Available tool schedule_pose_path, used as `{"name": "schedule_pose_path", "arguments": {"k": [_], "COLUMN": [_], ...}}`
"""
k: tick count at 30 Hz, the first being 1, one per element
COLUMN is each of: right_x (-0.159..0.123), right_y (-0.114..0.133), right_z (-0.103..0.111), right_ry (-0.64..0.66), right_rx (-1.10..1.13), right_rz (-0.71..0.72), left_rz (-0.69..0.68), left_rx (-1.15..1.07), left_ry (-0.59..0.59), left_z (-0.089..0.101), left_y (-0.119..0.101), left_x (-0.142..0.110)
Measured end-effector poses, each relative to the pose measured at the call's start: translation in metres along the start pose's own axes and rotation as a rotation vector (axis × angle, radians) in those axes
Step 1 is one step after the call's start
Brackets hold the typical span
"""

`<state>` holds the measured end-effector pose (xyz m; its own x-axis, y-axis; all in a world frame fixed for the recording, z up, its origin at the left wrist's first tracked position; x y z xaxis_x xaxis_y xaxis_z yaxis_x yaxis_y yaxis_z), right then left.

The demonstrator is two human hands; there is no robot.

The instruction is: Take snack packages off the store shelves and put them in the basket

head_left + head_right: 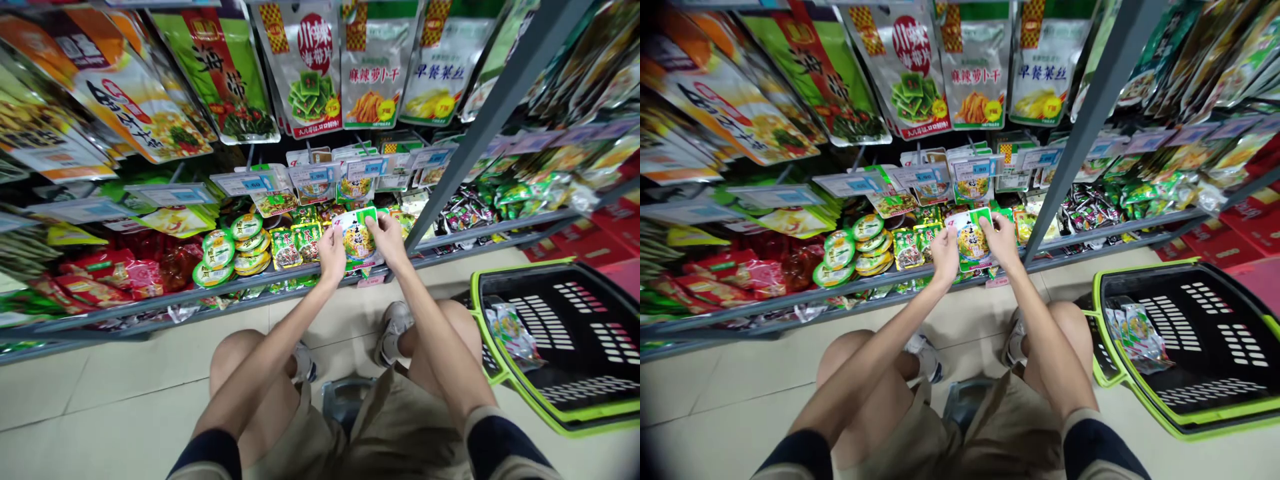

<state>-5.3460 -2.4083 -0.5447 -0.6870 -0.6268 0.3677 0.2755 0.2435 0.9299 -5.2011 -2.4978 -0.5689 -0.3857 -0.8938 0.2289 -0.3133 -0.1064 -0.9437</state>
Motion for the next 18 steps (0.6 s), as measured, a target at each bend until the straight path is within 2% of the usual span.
{"name": "schedule_pose_path", "arguments": {"k": [2,4,7,10,14,18], "right_x": [0.010,0.027,0.058,0.078,0.082,0.074], "right_y": [-0.023,-0.028,-0.011,0.009,0.023,0.031], "right_z": [0.002,-0.001,-0.010,-0.016,-0.020,-0.019], "right_ry": [-0.073,-0.116,-0.118,-0.178,-0.218,-0.234], "right_rx": [-0.026,0.005,0.049,0.068,0.115,0.083], "right_rz": [-0.053,-0.026,0.063,0.124,0.230,0.319], "left_rz": [0.021,-0.007,-0.040,-0.064,-0.153,-0.163], "left_rx": [0.028,0.031,-0.029,-0.056,-0.020,0.050], "left_ry": [0.033,0.049,0.024,-0.021,-0.076,-0.094], "left_z": [-0.005,-0.012,-0.028,-0.044,-0.055,-0.056], "left_y": [0.019,0.020,0.006,-0.008,-0.016,-0.017], "left_x": [0.011,0.029,0.059,0.080,0.085,0.078]}}
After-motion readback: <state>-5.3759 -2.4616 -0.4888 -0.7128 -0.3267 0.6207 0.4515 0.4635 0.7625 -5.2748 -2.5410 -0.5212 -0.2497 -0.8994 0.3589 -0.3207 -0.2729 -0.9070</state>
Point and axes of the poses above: each hand's wrist, its own x-axis towards the middle knuckle, its own z-axis out of the back of the hand, y = z × x, the point moved 4 cm from there along x, towards the middle knuckle, and after that the axes turned 6 degrees about x, right-handed, at the moved point
